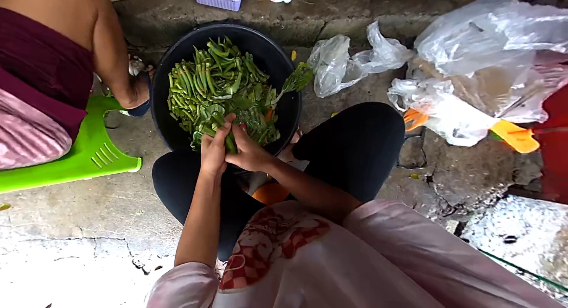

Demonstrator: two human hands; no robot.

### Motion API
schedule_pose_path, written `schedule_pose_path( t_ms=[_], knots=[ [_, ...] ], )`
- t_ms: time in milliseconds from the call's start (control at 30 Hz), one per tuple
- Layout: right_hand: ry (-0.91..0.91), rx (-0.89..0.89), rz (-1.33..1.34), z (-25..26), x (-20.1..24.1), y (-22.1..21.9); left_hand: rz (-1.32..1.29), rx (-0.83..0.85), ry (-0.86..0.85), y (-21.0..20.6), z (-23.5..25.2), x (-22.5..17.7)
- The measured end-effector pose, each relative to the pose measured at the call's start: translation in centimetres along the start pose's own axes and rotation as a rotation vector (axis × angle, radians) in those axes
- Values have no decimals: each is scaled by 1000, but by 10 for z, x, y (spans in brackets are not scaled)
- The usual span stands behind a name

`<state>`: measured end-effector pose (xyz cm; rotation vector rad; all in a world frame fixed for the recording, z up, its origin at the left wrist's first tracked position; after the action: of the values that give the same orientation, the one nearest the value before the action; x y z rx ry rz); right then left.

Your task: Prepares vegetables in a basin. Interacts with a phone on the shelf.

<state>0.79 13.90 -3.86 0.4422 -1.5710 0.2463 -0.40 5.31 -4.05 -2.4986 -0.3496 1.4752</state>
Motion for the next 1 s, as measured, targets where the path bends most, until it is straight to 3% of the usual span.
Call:
schedule_pose_path(
  t_ms=[100, 300, 467, 567, 633, 733, 833, 933, 1000],
  knots=[
    [-59, -7, 99, 6, -2, 3, 167, -21, -40, -1, 1, -4],
    [-76, 165, 393, 7, 15, 5, 86, 169, -11, -4, 3, -2],
    [-75, 319, 372, 23, 14, 8, -3, -64, -89, 9, 8, -11],
    [-174, 423, 159, 42, -8, 29, -166, -168, -239, 32, 12, -34],
    [-324, 311, 32, 59, -49, 54, -330, -152, -272, 44, 11, -45],
    [-347, -91, -53, 107, -100, 118, -439, -62, -244, 39, 11, -47],
    [-190, -410, -153, 177, -79, 187, -433, -27, -158, 29, 9, -32],
    [-25, -471, -489, 259, -44, 239, -408, -29, -111, 25, 9, -26],
    [-16, -428, -752, 309, -36, 259, -389, -28, -104, 26, 10, -27]
  ],
)
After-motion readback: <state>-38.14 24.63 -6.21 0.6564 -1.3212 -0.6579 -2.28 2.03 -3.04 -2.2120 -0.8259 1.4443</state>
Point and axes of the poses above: each hand's wrist, its own z-axis towards the middle knuckle, its own y-axis out of the back of the hand, x = y × z, the point moved 8 cm from there along z, towards the middle knuckle, and after that the axes turned 9 degrees about y, right-handed, at the moved point
